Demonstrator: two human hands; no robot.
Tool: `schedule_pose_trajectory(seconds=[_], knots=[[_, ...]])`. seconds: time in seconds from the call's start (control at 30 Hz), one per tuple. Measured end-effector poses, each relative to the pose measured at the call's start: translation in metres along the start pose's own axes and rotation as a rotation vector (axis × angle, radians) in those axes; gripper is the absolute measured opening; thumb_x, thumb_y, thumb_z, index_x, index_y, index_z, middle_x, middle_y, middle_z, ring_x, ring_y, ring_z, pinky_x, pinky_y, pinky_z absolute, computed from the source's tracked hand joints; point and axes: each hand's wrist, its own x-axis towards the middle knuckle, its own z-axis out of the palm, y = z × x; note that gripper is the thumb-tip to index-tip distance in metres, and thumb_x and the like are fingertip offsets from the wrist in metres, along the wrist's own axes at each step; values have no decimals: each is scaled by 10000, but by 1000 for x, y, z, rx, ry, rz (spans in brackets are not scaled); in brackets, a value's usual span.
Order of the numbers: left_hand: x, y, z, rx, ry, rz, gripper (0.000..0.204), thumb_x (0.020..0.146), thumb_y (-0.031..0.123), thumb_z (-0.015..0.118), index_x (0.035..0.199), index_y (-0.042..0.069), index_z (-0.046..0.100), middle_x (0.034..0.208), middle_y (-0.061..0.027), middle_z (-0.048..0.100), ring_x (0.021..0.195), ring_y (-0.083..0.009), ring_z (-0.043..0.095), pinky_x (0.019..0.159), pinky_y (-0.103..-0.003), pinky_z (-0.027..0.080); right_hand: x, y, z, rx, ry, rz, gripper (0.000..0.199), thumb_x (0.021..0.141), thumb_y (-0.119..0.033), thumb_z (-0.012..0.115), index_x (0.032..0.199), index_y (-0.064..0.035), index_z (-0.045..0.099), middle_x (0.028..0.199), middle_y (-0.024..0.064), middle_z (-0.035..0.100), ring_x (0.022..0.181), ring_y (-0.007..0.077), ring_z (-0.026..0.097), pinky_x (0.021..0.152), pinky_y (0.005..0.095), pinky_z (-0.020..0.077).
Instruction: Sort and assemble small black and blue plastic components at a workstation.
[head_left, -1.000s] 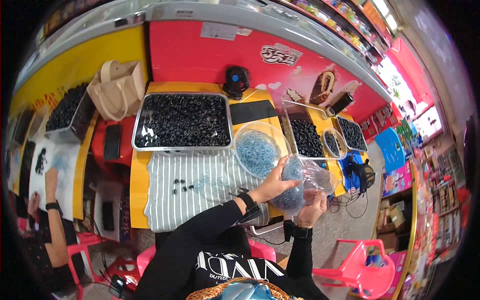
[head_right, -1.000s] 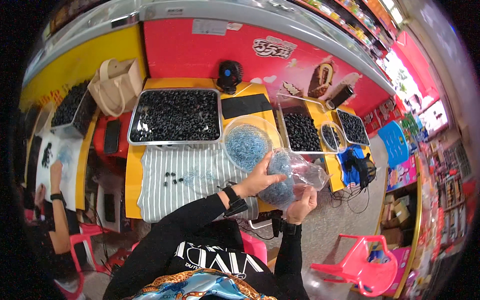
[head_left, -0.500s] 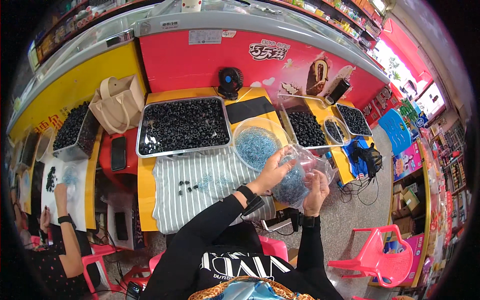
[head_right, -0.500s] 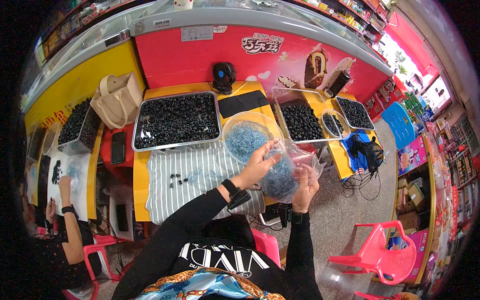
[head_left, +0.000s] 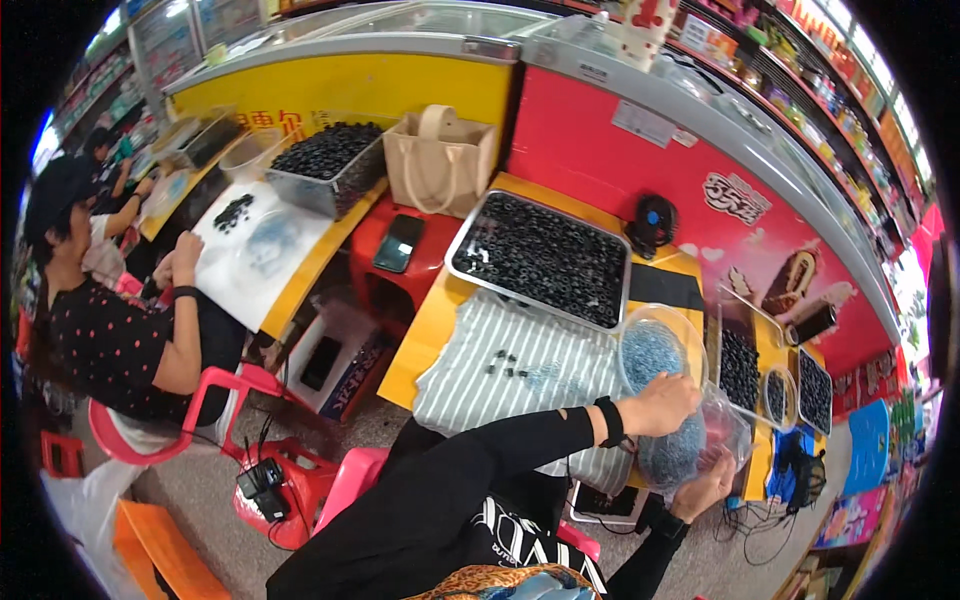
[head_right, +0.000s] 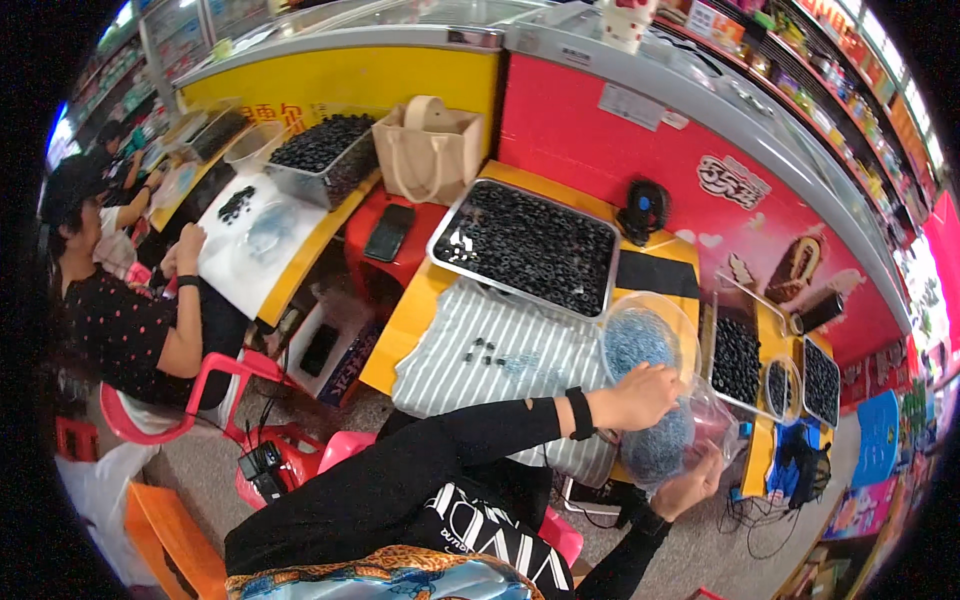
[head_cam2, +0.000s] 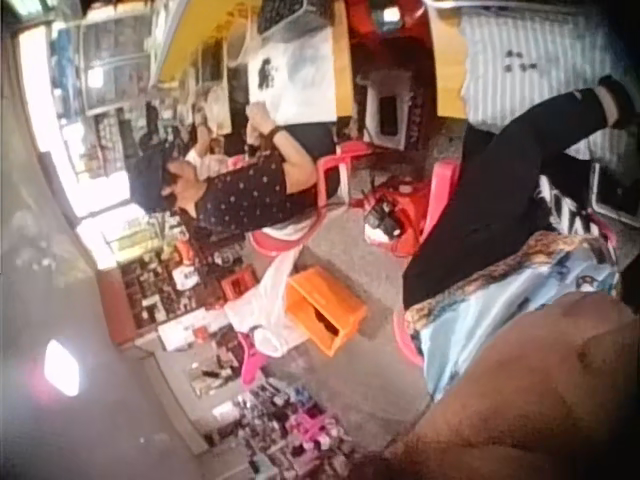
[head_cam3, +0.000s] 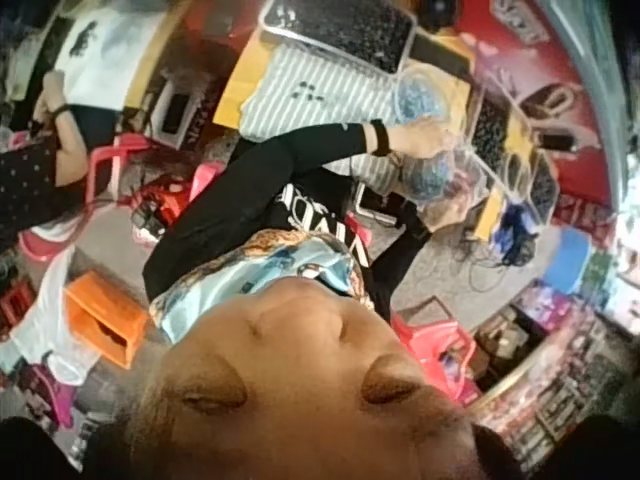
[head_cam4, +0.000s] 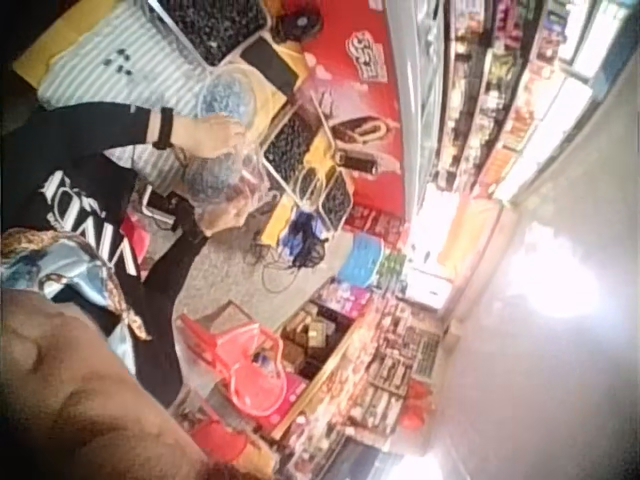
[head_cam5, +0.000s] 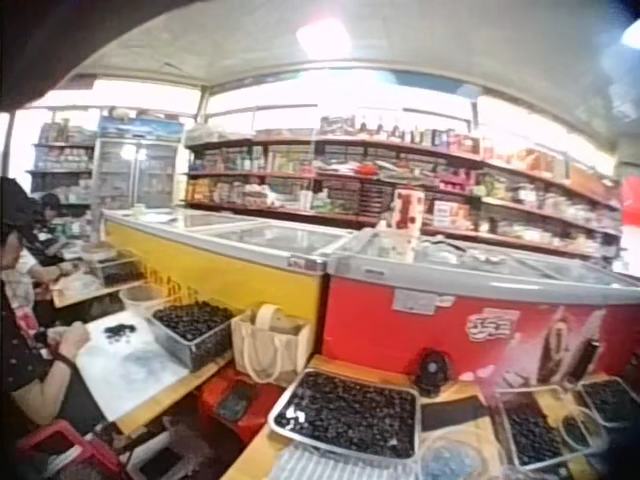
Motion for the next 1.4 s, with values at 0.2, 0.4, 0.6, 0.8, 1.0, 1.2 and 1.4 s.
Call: schedule_pose_trajectory(seconds=[0.2,0.4,0.6,0.8,1.0,1.2,1.4], knots=[[3,-12,13,-306,10,14,119,766,101,603,696,12,642,764,-196,613,765,-394,601,696,-478,477,7,-1,7,38,291,-53,245,961,-195,567,994,24,671,846,58,631,814,158,584,753,278,460],[21,25,-9,-615,192,164,68,715,11,607,658,-20,586,695,-201,593,727,-377,601,665,-448,470,45,3,-51,-586,337,-731,205,974,-173,541,1020,-8,653,772,54,618,745,154,595,621,229,442],[30,79,-65,-874,259,209,90,725,-36,623,659,-35,561,669,-195,595,650,-327,606,601,-383,462,60,-43,-67,-660,422,-706,457,870,-422,685,1163,-74,640,880,83,670,755,218,645,621,327,520],[19,100,-183,-1458,37,-146,168,826,-12,571,658,-10,564,560,-39,533,514,-100,516,452,-285,398,13,-117,21,-413,272,-819,404,921,-371,633,1057,9,617,859,125,641,676,253,591,613,359,483],[3,67,-287,-1331,396,-189,152,862,6,533,736,29,613,647,-8,582,552,-60,521,474,-224,409,-22,-145,95,312,-208,-485,391,991,-335,532,1001,45,625,839,134,647,672,183,573,613,298,487],[-48,26,-393,-910,706,-197,137,868,-18,514,844,15,645,718,-36,613,594,-105,557,539,-229,443,-11,-105,88,242,-371,-115,310,989,-284,550,942,14,620,765,81,604,583,136,498,507,245,402],[-87,-32,-467,-746,911,-161,97,921,34,575,851,-2,632,735,-47,612,614,-127,557,579,-248,446,-22,-110,100,-36,-290,-158,269,982,-162,555,774,4,594,672,38,545,588,103,436,541,255,358]])
